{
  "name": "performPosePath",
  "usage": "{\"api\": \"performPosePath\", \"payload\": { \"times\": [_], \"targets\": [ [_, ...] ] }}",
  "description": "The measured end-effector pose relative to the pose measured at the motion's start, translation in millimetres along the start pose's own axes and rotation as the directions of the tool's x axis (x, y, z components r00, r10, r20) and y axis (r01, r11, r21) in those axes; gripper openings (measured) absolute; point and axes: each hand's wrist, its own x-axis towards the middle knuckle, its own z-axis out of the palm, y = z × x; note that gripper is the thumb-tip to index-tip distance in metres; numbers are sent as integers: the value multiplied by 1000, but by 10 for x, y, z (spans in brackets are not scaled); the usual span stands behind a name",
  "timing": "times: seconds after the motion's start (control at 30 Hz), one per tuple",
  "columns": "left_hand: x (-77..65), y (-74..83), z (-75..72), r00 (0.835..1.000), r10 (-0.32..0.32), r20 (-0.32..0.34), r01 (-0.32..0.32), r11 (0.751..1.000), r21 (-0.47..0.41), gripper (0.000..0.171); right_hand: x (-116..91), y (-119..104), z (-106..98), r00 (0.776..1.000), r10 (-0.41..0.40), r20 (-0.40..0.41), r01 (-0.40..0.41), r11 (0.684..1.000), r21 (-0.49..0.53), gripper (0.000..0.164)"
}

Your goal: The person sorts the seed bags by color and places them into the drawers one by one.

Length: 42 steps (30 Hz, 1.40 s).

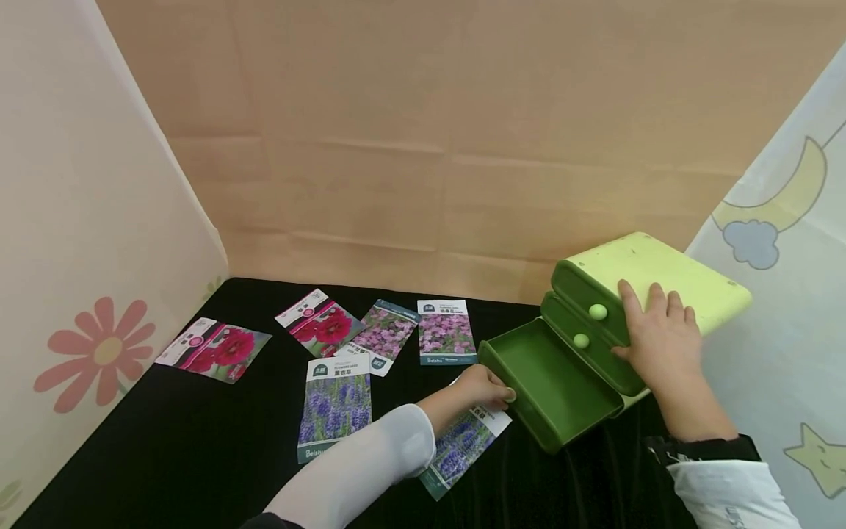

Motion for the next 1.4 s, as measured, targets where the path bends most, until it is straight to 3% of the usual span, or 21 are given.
{"api": "performPosePath", "payload": {
  "times": [0.27, 0.67, 0.73, 0.83, 0.9, 1.03, 1.13, 1.3, 1.33, 1.4],
  "targets": [
    [-109, -37, -71, 999, 13, 51, -11, 999, -39, 18, 26, 11, -17, 1000, -9, 0, 9, 1000, -16, 111],
    [-250, -101, -168, 998, 42, 57, -38, 997, -69, 17, 41, 12, -33, 1000, 1, 15, -1, 1000, -1, 109],
    [-300, -122, -219, 997, 58, 51, -56, 998, -29, 18, 38, 13, -35, 1000, 2, 17, -3, 1000, 4, 109],
    [-419, -149, -320, 993, 114, 26, -116, 985, 124, 23, 33, 17, -39, 999, 7, 32, -7, 1000, 14, 109],
    [-515, -168, -390, 984, 178, 3, -171, 943, 287, 30, 28, 23, -41, 999, 10, 41, -11, 1000, 16, 108],
    [-682, -225, -487, 951, 307, -41, -228, 782, 581, 55, 16, 42, -43, 999, 13, 41, -14, 1000, 18, 108],
    [-752, -286, -531, 945, 326, -34, -209, 677, 705, 77, 11, 51, -42, 999, 14, 38, -15, 1000, 25, 108],
    [-784, -403, -562, 972, 234, -6, -135, 583, 801, 103, 6, 62, -31, 998, 16, 63, -18, 999, 30, 109],
    [-783, -427, -570, 977, 212, -4, -121, 572, 811, 106, 6, 63, -27, 997, 15, 69, -17, 999, 29, 110],
    [-780, -467, -592, 987, 161, -2, -92, 578, 811, 109, 9, 62, -18, 997, 12, 78, -14, 1000, 27, 111]
  ]
}}
